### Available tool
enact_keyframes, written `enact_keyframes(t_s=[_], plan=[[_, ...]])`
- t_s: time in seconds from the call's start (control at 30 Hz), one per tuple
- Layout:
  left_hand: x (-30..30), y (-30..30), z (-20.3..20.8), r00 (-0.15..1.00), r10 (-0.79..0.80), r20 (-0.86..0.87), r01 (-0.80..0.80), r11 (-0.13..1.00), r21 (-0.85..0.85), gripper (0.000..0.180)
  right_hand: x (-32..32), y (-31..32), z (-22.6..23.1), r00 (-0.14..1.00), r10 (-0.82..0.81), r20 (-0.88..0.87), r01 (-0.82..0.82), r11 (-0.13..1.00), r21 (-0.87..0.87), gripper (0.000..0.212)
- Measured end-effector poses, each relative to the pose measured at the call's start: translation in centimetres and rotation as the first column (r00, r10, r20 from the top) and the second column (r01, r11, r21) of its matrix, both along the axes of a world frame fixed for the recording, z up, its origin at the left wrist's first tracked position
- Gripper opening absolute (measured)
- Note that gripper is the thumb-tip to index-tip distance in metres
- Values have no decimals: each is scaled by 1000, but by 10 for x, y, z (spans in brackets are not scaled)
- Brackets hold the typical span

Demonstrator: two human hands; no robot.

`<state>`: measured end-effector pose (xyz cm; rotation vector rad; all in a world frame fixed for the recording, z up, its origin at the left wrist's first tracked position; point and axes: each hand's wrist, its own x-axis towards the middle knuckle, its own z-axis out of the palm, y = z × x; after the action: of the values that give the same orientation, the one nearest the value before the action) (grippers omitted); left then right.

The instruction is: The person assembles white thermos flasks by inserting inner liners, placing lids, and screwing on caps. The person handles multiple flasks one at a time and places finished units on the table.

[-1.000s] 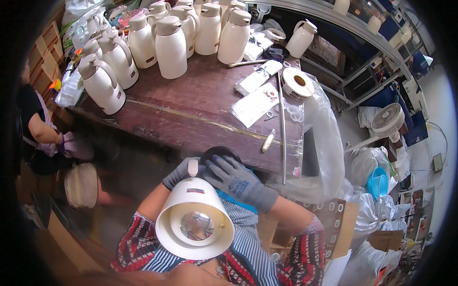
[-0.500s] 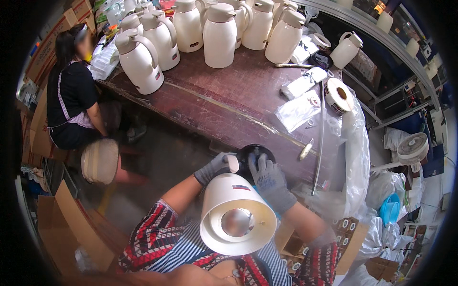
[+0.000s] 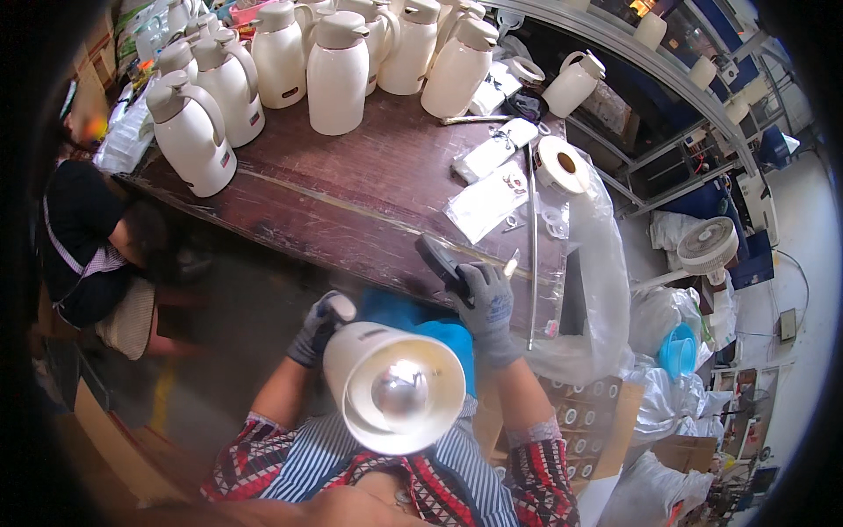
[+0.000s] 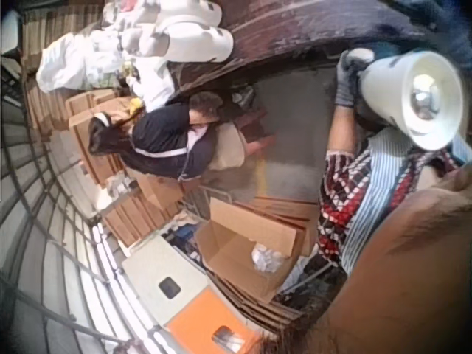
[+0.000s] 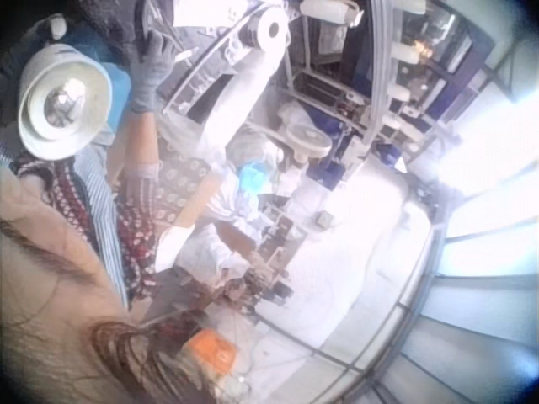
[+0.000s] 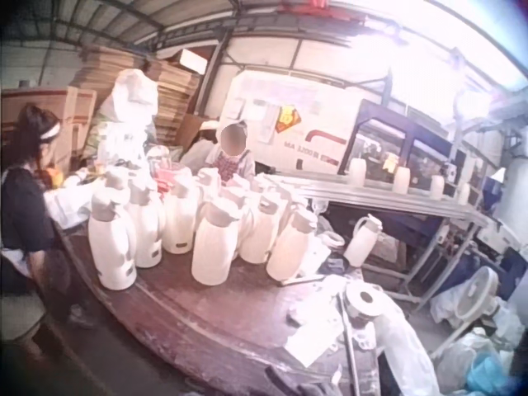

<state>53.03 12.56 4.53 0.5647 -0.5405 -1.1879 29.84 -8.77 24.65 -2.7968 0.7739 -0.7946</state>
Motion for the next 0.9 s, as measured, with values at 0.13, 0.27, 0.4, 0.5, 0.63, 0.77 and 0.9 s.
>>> enact_keyframes(t_s=[0.13, 0.27, 0.4, 0.5, 0.63, 0.77, 0.9], plan=[[-13, 22, -14, 931, 323, -169, -274, 926, 261, 21, -18, -26, -46, 899, 140, -415, -281, 912, -299, 43], [6, 45, -5, 907, 421, -24, -402, 880, 254, 26, 8, -2, -50, 956, -70, -284, 36, 992, -122, 75], [21, 50, 21, 814, 443, 377, -564, 760, 324, 29, 47, -6, -68, 848, -239, -473, 282, 959, 21, 81], [29, 54, 37, 789, 463, 404, -597, 734, 324, 28, 46, -14, -57, 918, -202, -341, 281, 939, 201, 81], [38, 55, 36, 819, 439, 368, -562, 742, 365, 20, 22, 11, -9, 866, -16, 500, -367, 658, 658, 90], [43, 39, 58, 852, 332, 404, -477, 811, 338, 24, 8, 48, 66, 916, 400, 31, -385, 853, 354, 98], [49, 12, 82, 933, 208, 293, -292, 914, 281, 25, -15, 53, 71, 886, 455, 94, -461, 838, 293, 99]])
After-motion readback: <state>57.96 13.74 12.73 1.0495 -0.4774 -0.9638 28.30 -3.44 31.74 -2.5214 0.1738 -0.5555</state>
